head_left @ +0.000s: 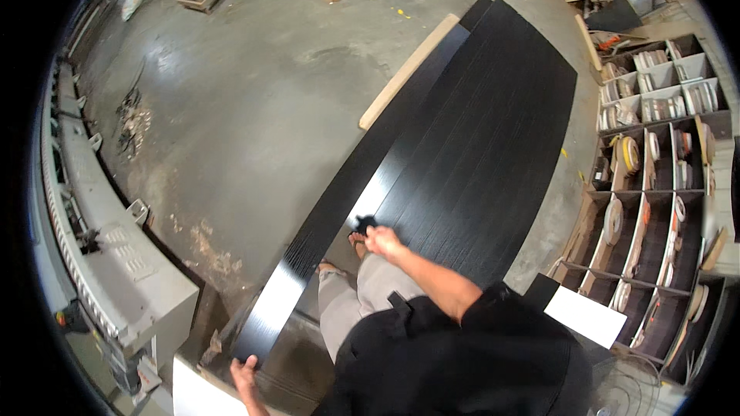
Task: The person takes long black wooden boards one by one from an edge-banding machine and stacks them onto a pile on the floor.
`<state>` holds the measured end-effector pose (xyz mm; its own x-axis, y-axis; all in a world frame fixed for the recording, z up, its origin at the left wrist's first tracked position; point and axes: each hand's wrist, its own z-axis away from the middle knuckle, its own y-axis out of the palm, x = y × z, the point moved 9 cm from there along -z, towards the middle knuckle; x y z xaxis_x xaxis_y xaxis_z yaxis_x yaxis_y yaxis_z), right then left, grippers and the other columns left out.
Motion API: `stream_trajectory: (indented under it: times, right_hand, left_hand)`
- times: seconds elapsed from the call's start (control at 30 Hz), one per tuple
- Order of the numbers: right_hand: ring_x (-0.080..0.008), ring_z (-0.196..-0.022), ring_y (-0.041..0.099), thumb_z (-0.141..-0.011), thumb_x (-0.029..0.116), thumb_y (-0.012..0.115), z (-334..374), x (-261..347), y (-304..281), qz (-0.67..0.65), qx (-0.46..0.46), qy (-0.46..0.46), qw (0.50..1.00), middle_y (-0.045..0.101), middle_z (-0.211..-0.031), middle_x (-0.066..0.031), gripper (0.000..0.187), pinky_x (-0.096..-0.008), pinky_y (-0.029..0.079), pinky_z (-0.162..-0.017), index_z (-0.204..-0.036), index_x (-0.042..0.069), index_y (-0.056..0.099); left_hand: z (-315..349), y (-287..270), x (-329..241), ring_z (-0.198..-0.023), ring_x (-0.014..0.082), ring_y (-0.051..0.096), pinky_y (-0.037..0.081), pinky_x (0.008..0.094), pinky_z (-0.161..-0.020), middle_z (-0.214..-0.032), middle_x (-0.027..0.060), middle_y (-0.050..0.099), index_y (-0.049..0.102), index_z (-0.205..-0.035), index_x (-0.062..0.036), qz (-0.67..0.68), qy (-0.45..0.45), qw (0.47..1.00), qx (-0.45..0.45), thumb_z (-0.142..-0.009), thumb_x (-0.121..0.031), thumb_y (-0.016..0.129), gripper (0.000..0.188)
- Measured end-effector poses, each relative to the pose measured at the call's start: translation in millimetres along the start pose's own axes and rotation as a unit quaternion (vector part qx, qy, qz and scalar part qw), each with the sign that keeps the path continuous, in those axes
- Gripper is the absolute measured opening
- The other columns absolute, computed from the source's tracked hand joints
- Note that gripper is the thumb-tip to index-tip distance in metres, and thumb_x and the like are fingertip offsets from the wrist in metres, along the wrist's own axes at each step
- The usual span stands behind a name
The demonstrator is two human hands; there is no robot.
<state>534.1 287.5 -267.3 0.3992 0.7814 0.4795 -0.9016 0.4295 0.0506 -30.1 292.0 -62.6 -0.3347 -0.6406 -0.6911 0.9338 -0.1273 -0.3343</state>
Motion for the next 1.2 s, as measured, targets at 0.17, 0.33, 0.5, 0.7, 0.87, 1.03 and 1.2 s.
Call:
stream_trajectory:
  times: [0.17,0.33,0.5,0.7,0.87,1.03,1.2]
  right_hand:
    - [-0.0298,-0.085,0.063,-0.082,0.042,0.061,25.9,-114.2,-27.0,0.367,-0.087,-0.029,0.926,0.066,-0.092,-0.0153,0.040,-0.0395,0.048,-0.077,-0.093,0.004,0.065]
    - [-0.0356,-0.128,0.038,-0.077,0.053,0.060,61.1,-192.9,1.1,0.471,0.024,0.177,0.864,0.036,-0.140,-0.0237,0.086,-0.0421,0.035,-0.104,-0.138,-0.001,0.031]
    - [-0.0407,-0.118,0.045,-0.076,0.049,0.064,69.7,-183.1,25.3,0.577,-0.003,0.166,0.800,0.037,-0.133,-0.0278,0.095,-0.0486,0.042,-0.092,-0.140,-0.001,0.016]
    - [-0.0412,-0.100,0.054,-0.078,0.043,0.064,67.8,-185.0,28.1,0.595,-0.062,0.078,0.797,0.045,-0.121,-0.0270,0.086,-0.0479,0.047,-0.082,-0.136,-0.003,0.022]
    - [-0.0395,-0.106,0.050,-0.078,0.046,0.064,61.4,-193.5,20.6,0.593,-0.049,0.143,0.791,0.040,-0.126,-0.0277,0.092,-0.0474,0.049,-0.080,-0.138,-0.005,0.016]
    - [-0.0377,-0.106,0.051,-0.077,0.047,0.065,60.6,-193.9,15.8,0.615,-0.059,0.141,0.773,0.039,-0.127,-0.0259,0.092,-0.0477,0.049,-0.079,-0.137,-0.005,0.018]
    - [-0.0374,-0.105,0.052,-0.076,0.046,0.066,62.6,-183.4,20.1,0.635,-0.038,0.133,0.760,0.041,-0.124,-0.0244,0.091,-0.0478,0.049,-0.079,-0.136,-0.005,0.019]
  left_hand:
    - [-130.8,133.4,59.7,-0.087,0.0206,0.058,0.047,0.0302,-0.076,-0.101,0.0133,0.061,0.054,-0.110,0.0087,-0.159,-0.001,0.987,0.024,-0.074,-0.009,0.073,0.045]
    - [-236.8,270.6,83.1,-0.087,0.0218,0.058,0.046,0.0327,-0.081,-0.098,0.0162,0.063,0.056,-0.107,0.0096,-0.106,0.047,0.992,0.058,-0.074,-0.016,0.073,0.044]
    - [-324.7,340.2,156.0,-0.080,0.0207,0.060,0.048,0.0327,-0.074,-0.091,0.0146,0.065,0.059,-0.099,0.0079,-0.063,0.041,0.996,0.037,-0.072,-0.018,0.074,0.040]
    - [-333.0,425.2,131.9,-0.093,0.0358,0.062,0.045,0.0414,-0.083,-0.098,0.0214,0.065,0.061,-0.101,0.0024,-0.248,0.016,0.969,0.017,-0.072,-0.044,0.072,0.056]
    - [-334.1,478.5,83.4,-0.091,0.0389,0.062,0.048,0.0428,-0.080,-0.094,0.0245,0.065,0.064,-0.090,0.0039,-0.289,0.013,0.957,0.001,-0.068,-0.045,0.074,0.055]
    - [-331.1,487.0,84.2,-0.089,0.0368,0.064,0.049,0.0424,-0.079,-0.092,0.0226,0.066,0.065,-0.089,0.0023,-0.314,-0.068,0.947,-0.017,-0.068,-0.043,0.075,0.050]
    - [-331.4,490.4,96.7,-0.090,0.0361,0.064,0.050,0.0428,-0.079,-0.095,0.0216,0.066,0.066,-0.090,0.0003,-0.263,-0.119,0.957,-0.017,-0.069,-0.041,0.075,0.048]
